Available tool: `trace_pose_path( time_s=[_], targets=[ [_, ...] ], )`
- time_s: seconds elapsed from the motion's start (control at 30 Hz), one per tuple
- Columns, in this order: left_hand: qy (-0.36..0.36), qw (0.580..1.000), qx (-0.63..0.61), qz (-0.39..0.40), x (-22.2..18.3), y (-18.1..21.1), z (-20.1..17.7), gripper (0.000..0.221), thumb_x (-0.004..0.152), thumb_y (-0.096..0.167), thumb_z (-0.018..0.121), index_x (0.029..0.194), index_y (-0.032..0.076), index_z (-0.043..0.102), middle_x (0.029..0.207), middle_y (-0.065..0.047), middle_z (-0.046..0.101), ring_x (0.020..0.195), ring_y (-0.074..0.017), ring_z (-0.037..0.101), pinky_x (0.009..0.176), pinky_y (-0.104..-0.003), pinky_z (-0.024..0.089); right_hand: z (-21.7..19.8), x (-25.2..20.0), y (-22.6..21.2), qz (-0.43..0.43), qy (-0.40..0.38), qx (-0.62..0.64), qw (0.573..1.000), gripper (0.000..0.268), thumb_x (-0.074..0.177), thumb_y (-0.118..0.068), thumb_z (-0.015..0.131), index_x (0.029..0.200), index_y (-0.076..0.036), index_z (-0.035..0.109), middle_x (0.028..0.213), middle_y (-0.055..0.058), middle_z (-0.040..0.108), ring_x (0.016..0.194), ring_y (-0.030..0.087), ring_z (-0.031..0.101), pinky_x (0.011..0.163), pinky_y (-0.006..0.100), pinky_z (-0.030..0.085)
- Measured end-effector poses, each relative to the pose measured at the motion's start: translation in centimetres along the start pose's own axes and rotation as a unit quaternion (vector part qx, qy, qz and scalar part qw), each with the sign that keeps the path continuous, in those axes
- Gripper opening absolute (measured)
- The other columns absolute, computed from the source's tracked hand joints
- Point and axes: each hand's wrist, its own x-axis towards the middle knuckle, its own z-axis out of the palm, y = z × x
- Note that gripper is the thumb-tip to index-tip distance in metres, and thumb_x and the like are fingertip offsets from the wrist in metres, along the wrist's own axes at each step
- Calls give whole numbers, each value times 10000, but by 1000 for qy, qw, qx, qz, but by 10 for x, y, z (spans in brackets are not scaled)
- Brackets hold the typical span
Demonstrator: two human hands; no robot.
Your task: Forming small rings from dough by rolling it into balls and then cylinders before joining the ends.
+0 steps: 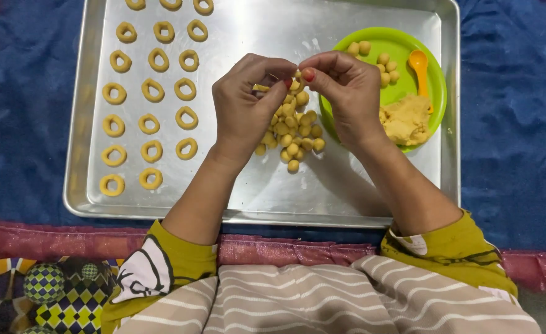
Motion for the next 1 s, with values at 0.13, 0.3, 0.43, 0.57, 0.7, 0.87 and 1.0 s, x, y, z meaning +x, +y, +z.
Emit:
trace_pose_path(
  time_s=[0.13, 0.3, 0.43, 0.57, 0.7, 0.87, 1.0],
  targets=[
    [-3, 1000, 0, 0, -1, 0, 1, 203, 832, -85, 718, 986, 43, 757, 922, -46, 689, 766, -113, 662, 689, -222, 554, 2, 0, -3, -14, -2, -50, 999, 96, 920, -24, 782, 1000, -22, 728, 824, 9, 677, 705, 37, 550, 684, 154, 492],
    [0, 1000, 4, -8, -1, -2, 1, 187, 844, -56, 745, 1015, 19, 742, 936, -59, 712, 756, -112, 689, 675, -214, 580, 1, 0, -2, -12, -10, -34, 999, 103, 917, 20, 752, 1007, -15, 716, 940, 63, 736, 811, 78, 671, 810, 186, 598],
    [-3, 999, -9, -36, -1, -2, -3, 211, 881, -3, 746, 1087, 22, 708, 885, -68, 743, 700, -90, 670, 653, -206, 586, 1, -1, -1, -2, -7, -31, 999, 108, 922, 19, 744, 1019, -12, 710, 938, 58, 731, 815, 75, 664, 802, 183, 582],
    [-10, 997, -6, -73, -4, 11, -17, 222, 885, 8, 703, 1104, 43, 705, 918, -64, 746, 706, -90, 675, 605, -195, 554, 6, -1, -3, 0, -24, -34, 999, 114, 918, 14, 758, 1023, -7, 717, 901, 41, 713, 762, 57, 616, 726, 163, 536],
    [13, 997, 28, -73, -24, 32, -48, 236, 912, -12, 671, 1144, 35, 661, 1062, -72, 745, 845, -148, 730, 666, -230, 604, 28, -11, -13, 32, -83, -57, 994, 119, 939, 14, 748, 1049, -2, 704, 927, 53, 718, 786, 64, 662, 746, 153, 572],
    [88, 991, -14, -99, -63, 52, -86, 199, 991, -13, 650, 1184, 29, 621, 1090, -84, 700, 932, -135, 672, 771, -232, 551, 76, -26, -19, 42, -191, -180, 964, 118, 882, 66, 751, 988, 18, 740, 840, 80, 743, 699, 95, 666, 673, 185, 566],
    [149, 978, -126, -71, -84, 51, -100, 154, 1036, -15, 617, 1183, 12, 581, 1096, -89, 640, 999, -141, 643, 915, -258, 599, 113, -39, -9, 77, -256, -263, 927, 90, 824, -19, 764, 908, -33, 792, 751, 26, 769, 578, 60, 605, 527, 185, 476]
  ],
)
